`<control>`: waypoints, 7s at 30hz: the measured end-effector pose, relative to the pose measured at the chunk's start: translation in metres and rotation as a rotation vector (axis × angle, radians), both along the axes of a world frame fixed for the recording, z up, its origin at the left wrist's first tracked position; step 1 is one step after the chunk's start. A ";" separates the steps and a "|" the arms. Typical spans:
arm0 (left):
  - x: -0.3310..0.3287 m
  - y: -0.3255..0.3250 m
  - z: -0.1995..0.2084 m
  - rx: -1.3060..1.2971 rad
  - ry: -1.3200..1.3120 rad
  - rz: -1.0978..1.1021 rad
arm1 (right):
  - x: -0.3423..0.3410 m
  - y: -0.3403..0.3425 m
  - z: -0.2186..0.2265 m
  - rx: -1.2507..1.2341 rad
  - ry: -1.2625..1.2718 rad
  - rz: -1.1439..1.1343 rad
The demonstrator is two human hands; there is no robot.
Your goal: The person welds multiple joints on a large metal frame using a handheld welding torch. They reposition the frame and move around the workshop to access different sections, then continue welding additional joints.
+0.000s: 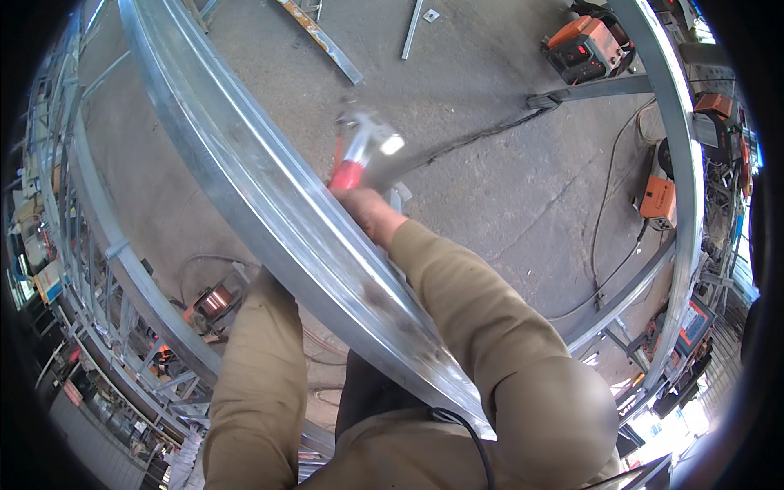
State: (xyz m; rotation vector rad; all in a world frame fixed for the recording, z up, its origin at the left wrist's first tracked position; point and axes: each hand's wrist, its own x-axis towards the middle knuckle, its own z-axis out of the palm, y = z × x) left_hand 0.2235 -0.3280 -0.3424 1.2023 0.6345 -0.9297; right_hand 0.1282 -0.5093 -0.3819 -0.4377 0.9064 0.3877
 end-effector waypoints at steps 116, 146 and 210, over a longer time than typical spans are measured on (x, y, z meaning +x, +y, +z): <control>-0.693 0.280 0.294 -0.170 -0.731 -0.275 | -0.392 0.283 0.338 -0.920 -0.468 0.941; -0.775 0.403 0.243 0.369 -1.019 0.412 | -0.664 0.867 0.533 0.012 -1.188 2.200; -0.774 0.433 0.291 -0.020 -1.393 0.597 | -0.803 0.882 0.280 0.080 0.522 2.368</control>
